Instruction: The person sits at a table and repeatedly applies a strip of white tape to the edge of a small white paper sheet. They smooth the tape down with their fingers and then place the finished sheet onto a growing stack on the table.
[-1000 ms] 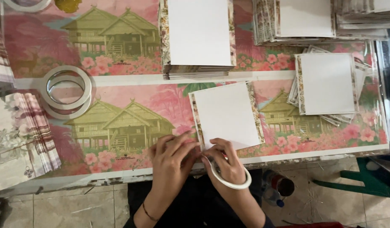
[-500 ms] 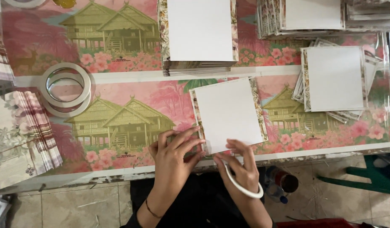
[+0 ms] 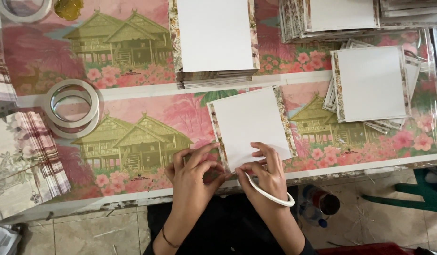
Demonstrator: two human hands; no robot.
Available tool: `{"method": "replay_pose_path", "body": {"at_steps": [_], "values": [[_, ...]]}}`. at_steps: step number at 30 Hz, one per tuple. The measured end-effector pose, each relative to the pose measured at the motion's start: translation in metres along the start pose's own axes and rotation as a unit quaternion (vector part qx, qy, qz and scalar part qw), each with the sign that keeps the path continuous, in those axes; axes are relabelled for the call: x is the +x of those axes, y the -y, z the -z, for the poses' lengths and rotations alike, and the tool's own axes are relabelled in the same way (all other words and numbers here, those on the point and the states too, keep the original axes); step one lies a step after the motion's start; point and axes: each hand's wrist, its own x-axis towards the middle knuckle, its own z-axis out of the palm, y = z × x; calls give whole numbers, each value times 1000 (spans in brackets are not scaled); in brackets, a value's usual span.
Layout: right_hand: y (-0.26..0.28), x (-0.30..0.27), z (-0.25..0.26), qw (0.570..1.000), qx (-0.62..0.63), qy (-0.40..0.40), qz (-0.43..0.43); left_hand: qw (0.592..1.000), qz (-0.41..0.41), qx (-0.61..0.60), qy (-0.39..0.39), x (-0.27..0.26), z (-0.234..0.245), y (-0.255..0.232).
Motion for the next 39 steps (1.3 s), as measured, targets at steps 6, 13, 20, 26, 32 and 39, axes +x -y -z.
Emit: {"method": "replay_pose_path", "body": {"at_steps": [6, 13, 20, 26, 32, 39], "values": [[-8, 0, 15, 998, 57, 13, -11, 1000, -8, 1, -17, 2, -2, 0], [-56, 7, 82, 995, 15, 11, -103, 999, 23, 14, 21, 4, -2, 1], [-89, 0, 84, 990, -4, -49, -134, 997, 48, 34, 45, 4, -1, -2], [-94, -4, 74, 988, -15, -46, -146, 998, 47, 32, 39, 3, -1, -3], [-64, -9, 67, 991, -64, 31, -113, 994, 100, 41, 17, 18, 5, 12], [-12, -23, 27, 996, -3, 89, -11, 990, 76, 72, -96, 28, -8, 13]]}}
